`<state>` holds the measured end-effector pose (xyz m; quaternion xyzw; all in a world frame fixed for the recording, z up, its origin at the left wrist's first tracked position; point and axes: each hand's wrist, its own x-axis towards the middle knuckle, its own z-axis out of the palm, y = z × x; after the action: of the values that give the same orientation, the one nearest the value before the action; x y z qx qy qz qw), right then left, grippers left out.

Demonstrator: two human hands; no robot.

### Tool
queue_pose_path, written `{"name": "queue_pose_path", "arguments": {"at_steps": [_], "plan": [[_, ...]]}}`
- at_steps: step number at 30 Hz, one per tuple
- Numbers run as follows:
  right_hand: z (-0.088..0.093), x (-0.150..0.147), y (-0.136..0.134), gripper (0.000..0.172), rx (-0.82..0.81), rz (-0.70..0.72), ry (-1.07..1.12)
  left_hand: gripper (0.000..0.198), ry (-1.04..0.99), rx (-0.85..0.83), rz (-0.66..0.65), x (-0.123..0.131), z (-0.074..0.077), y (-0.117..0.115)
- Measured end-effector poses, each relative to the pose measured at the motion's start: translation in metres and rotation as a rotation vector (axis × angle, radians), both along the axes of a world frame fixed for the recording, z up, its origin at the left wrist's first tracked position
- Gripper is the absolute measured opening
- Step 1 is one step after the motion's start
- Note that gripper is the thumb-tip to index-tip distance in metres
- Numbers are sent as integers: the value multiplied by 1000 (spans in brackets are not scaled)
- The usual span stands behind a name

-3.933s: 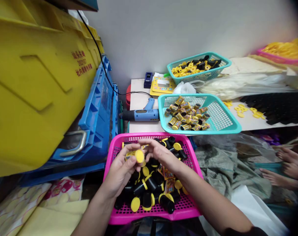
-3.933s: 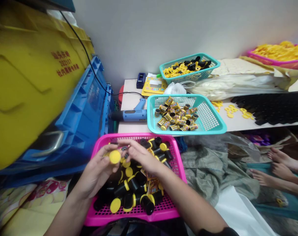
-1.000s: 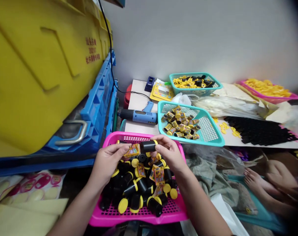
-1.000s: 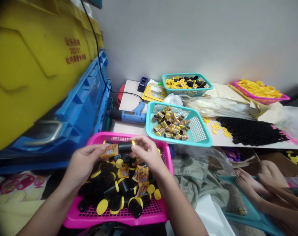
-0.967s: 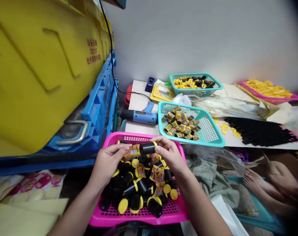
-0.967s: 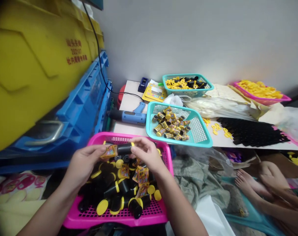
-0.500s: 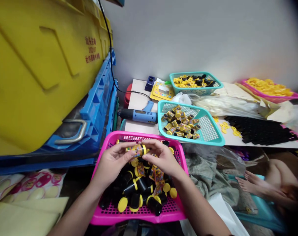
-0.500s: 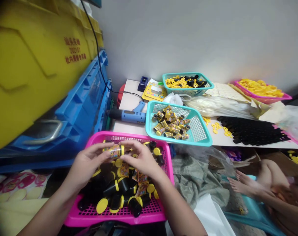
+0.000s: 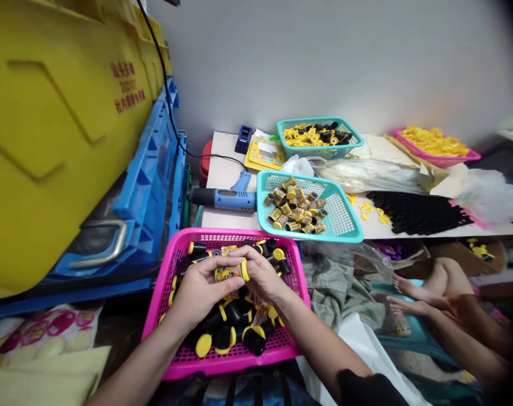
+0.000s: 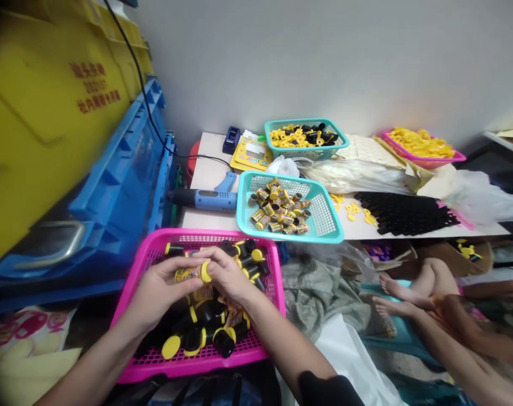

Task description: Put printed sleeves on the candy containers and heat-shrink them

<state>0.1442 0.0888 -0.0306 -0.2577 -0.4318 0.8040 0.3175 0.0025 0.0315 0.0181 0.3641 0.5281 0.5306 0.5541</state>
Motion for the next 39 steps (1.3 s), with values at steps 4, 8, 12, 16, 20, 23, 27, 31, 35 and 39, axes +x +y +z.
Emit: {"name": "queue_pose_path", "arguments": {"at_steps": [4, 8, 12, 16, 20, 23, 27, 31, 35, 39], "plan": [[-8, 12, 9, 55, 115, -8, -53, 28, 19, -15, -17, 5, -4, 8], [3, 23, 5, 43, 212, -43, -136, 22, 154, 76, -69, 8, -7, 18], [35, 34, 5, 42, 266, -115, -205, 22, 533, 413, -74, 12, 3, 29], [64, 63, 36, 31, 658, -551, -603, 52, 683, 461, -93, 4, 8, 41], [58, 90, 62, 39, 858, -831, -1035, 31, 772, 240, -168, -17, -18, 49], [37, 81, 46, 18, 839, -417, -1039, 22, 860, 196, -268, -29, -43, 48], [14, 42, 4, 26, 1054, 34, -1040, 23, 871, 144, -231, -37, -58, 44], [-2, 16, -18, 24, 1167, 191, -1089, 27, 833, 94, -204, -40, -58, 43], [-18, 10, -29, 28, 1141, 43, -1101, 30, 786, 37, -175, -39, -53, 38], [-29, 10, -35, 16, 1203, -136, -1026, 34, 668, -117, -139, -36, -43, 32]]}}
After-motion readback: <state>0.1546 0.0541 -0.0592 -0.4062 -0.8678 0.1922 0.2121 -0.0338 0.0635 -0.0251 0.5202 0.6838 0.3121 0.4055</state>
